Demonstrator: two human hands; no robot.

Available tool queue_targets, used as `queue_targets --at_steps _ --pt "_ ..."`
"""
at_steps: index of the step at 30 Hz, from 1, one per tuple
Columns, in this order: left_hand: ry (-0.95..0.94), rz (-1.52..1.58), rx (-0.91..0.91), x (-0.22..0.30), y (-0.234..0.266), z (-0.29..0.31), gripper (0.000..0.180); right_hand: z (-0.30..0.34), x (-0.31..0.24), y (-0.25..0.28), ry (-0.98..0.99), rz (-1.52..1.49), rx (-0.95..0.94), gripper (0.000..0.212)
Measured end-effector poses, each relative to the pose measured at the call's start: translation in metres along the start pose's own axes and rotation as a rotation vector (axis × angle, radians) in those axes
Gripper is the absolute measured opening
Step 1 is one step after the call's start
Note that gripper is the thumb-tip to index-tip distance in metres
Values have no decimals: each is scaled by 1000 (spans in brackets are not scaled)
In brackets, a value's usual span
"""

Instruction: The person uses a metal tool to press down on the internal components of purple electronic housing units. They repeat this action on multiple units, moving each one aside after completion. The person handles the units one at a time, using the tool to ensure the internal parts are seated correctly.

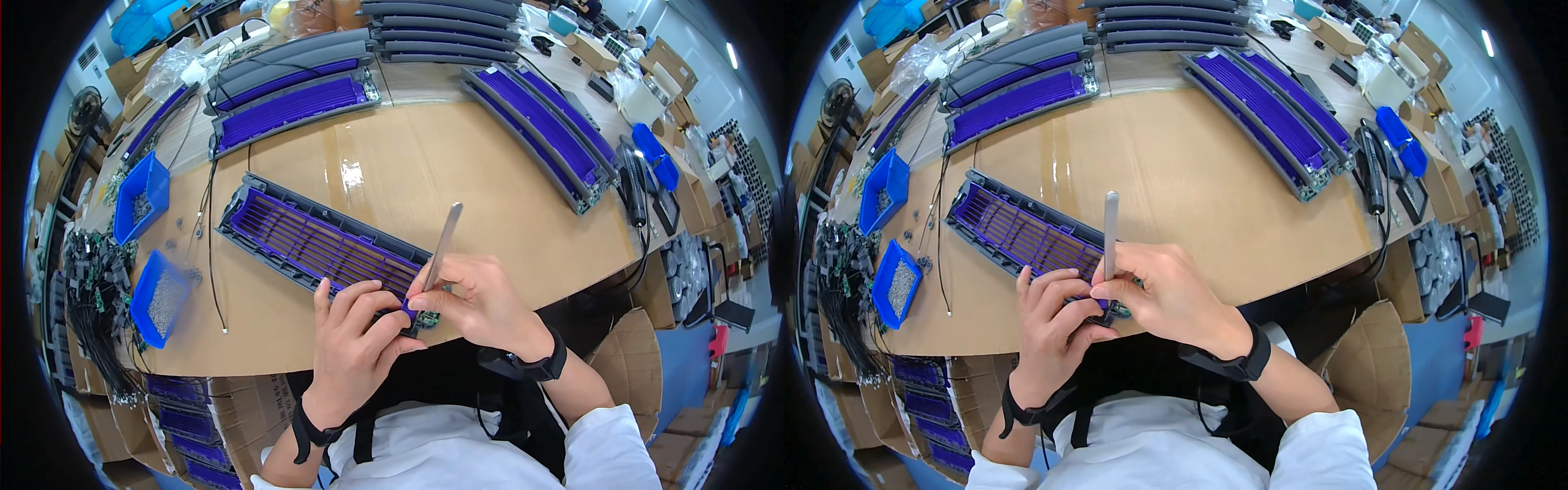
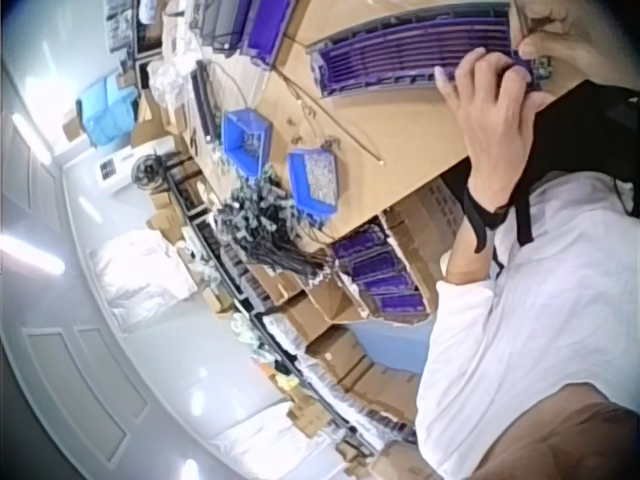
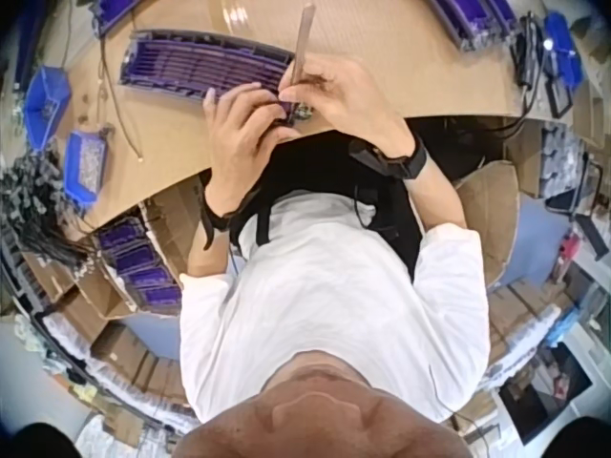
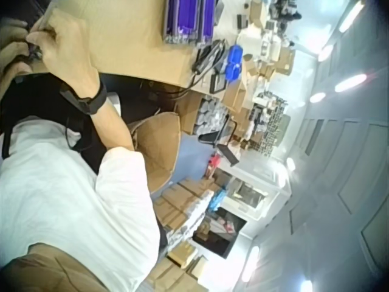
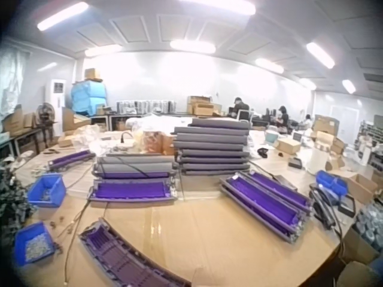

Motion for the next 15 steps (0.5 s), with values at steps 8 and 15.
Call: queue_targets --at_steps 8,15 --pt "-20 30 -27 0 1 -4 23 1 3 -5 36 102 -10 8" --pt "-67 -17 -19 3 2 -5 21 3 2 -10 90 247 -28 4"
Point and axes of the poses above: each hand's wrist, its own z-axis away from the middle knuckle, its own y-axis out of the back of the hand, x = y × z, the point moved 3 cm from there along -z, towards the middle knuckle, and after that the axes turned 2 degrees about -y, right-handed, at the moved point
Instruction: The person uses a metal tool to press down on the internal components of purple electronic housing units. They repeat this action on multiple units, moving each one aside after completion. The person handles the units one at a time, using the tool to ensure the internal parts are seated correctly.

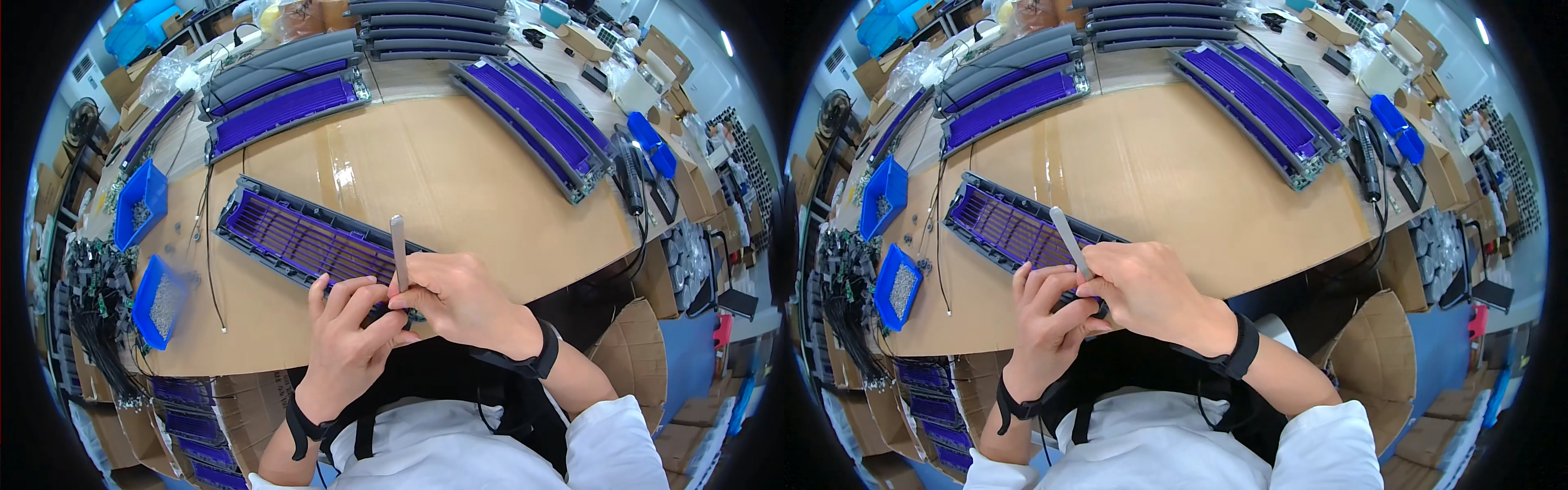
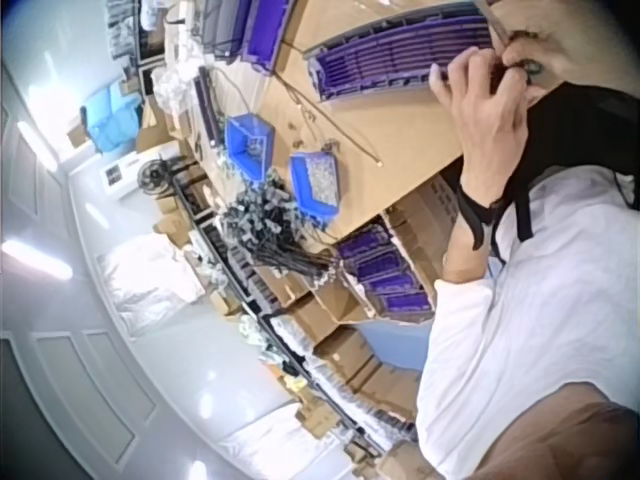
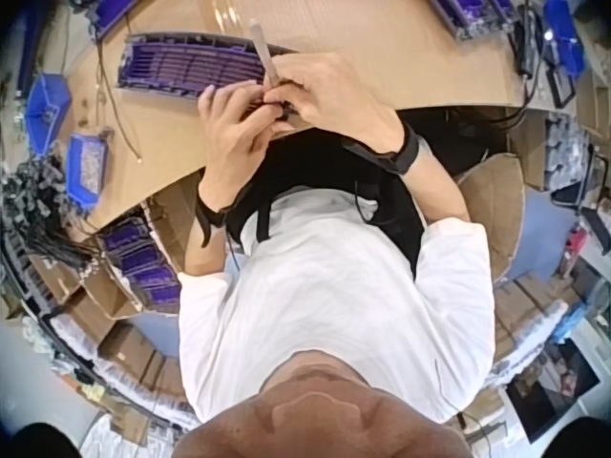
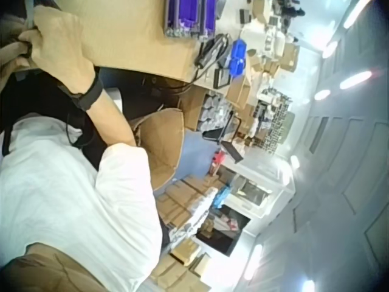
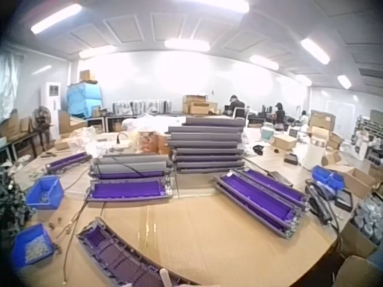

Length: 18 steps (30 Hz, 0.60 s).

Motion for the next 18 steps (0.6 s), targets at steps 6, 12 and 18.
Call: queue_targets --at_steps 6,12,18 --pt "26 19 12 0 -2 -1 22 -3 -3 8 -88 -33 -67 4" --pt "4 21 35 -2 0 2 24 14 8 26 -244 -792 100 9" --pt "7 10 26 -4 -3 4 24 33 -3 22 -44 90 -56 17"
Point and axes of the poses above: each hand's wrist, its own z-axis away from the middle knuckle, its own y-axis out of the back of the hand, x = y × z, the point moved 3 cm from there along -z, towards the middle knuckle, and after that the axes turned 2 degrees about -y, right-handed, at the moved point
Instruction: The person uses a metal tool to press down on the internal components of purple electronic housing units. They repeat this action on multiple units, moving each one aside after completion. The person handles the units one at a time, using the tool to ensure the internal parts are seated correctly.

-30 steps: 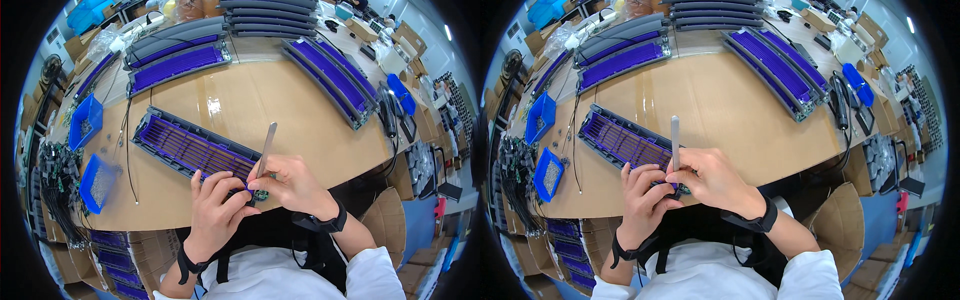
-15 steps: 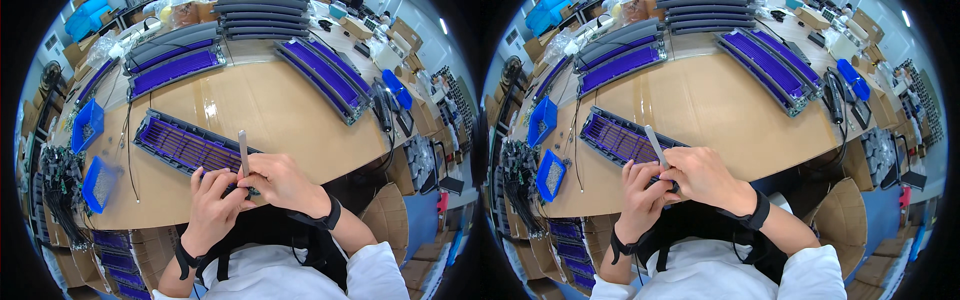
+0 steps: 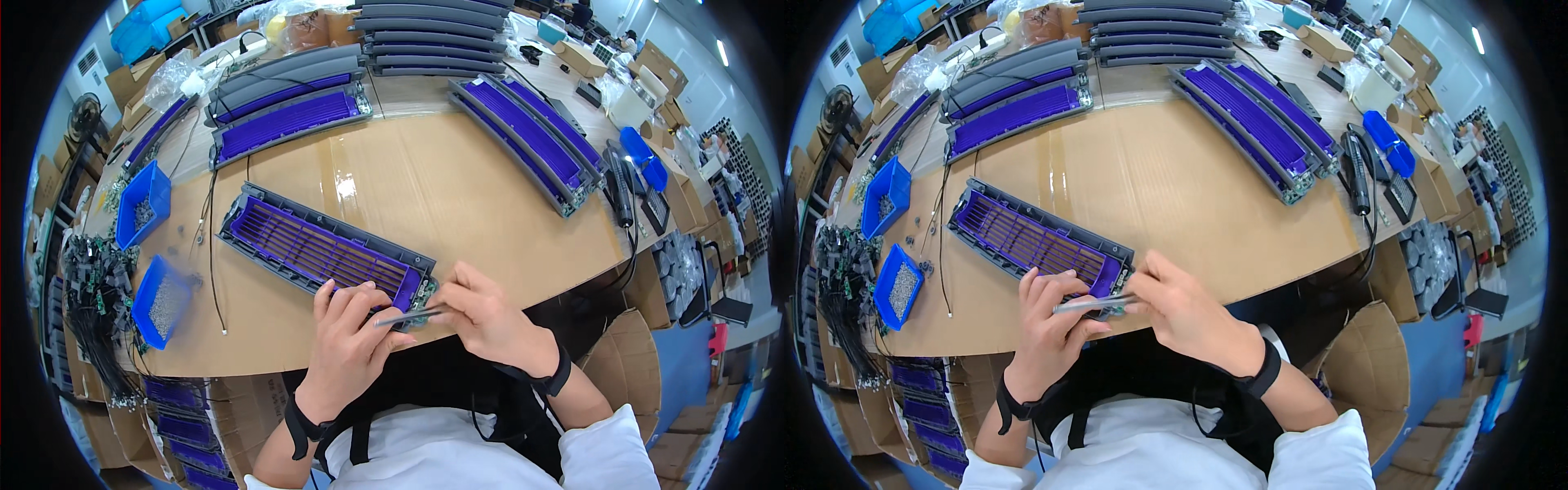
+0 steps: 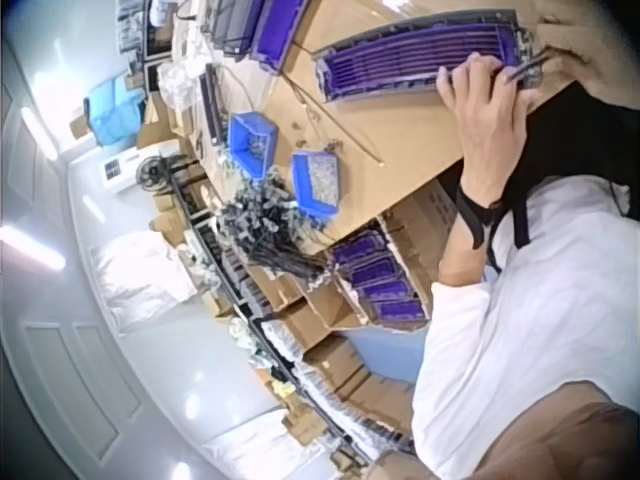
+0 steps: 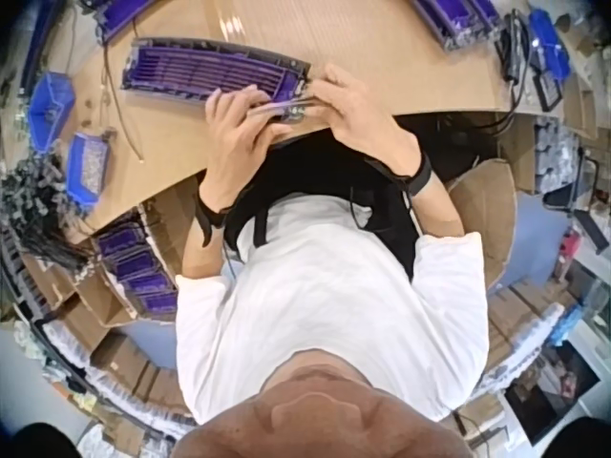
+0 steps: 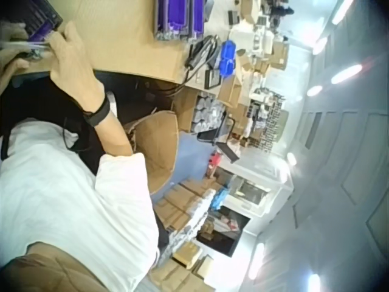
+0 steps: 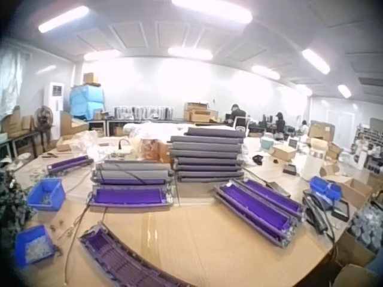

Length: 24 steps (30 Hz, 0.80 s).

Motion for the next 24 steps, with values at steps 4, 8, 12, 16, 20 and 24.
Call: queue_targets --at_steps 4,8,12,16,20,24 --pt "4 -21 -29 3 1 -2 25 5 8 -9 10 25 13 17" --pt "-2 -16 -21 0 0 3 26 -7 5 -11 53 -36 130 17" --pt "-19 18 -25 -2 -1 2 24 -23 3 -26 -10 79 189 10" --pt "13 18 -12 0 1 3 22 -40 -11 -27 -180 269 -10 16" --pt "2 -13 9 6 4 1 24 -44 -8 -17 -229 245 -162 19" --pt "-121 12 -94 20 6 3 32 -44 -7 -1 -75 199 240 25"
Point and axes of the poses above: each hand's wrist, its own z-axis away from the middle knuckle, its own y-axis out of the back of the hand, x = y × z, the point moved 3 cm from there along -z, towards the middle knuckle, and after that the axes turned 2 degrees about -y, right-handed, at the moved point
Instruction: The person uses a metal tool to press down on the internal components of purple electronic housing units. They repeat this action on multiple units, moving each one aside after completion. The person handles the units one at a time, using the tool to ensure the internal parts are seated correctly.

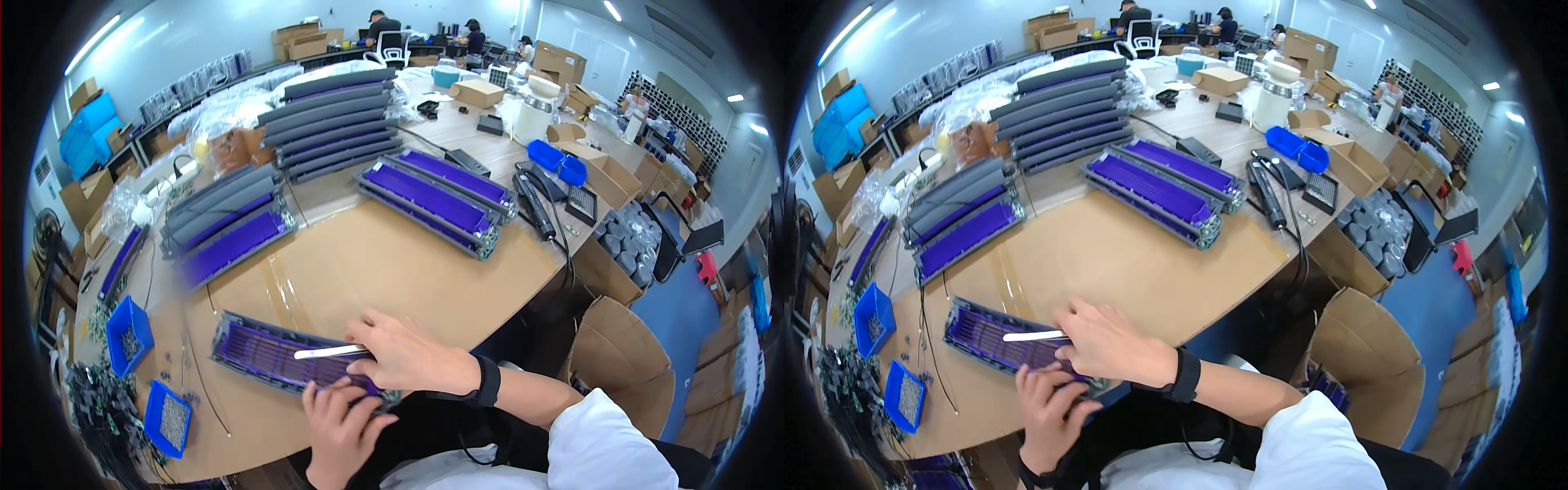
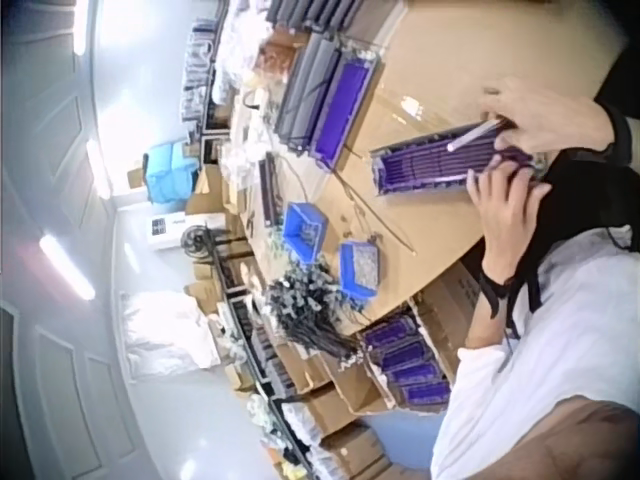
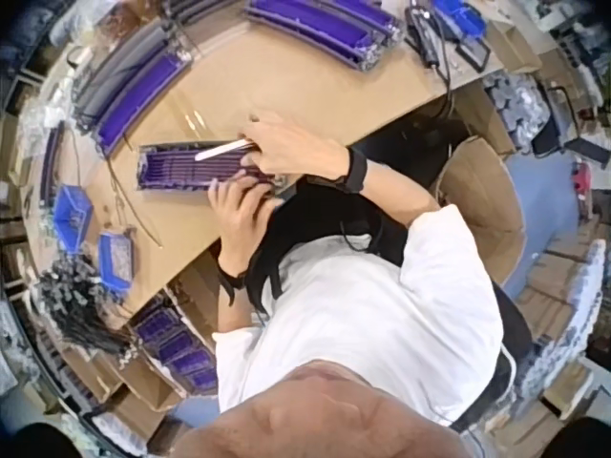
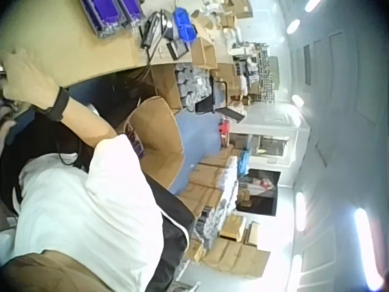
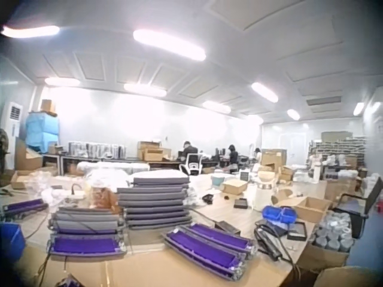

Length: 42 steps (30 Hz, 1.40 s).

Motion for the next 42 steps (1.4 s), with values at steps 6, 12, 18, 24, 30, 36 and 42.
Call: queue_targets --at_steps 6,12,18,24,30,36,42 --pt "-27 270 -44 32 -1 -4 36 5 17 20 -72 224 -436 33" --pt "132 151 121 16 37 4 39 -15 50 125 -113 505 -35 23" --pt "307 98 209 -13 40 15 31 -50 166 240 -448 729 104 31" --pt "349 19 186 -27 29 22 21 -79 241 252 -512 751 70 35" --pt "314 -96 190 -27 28 18 24 -85 257 242 -555 643 -65 41" --pt "313 -72 216 -26 30 15 25 -88 203 238 -429 637 162 40" --pt "332 -90 224 -27 32 23 23 -117 126 196 -222 633 74 33"
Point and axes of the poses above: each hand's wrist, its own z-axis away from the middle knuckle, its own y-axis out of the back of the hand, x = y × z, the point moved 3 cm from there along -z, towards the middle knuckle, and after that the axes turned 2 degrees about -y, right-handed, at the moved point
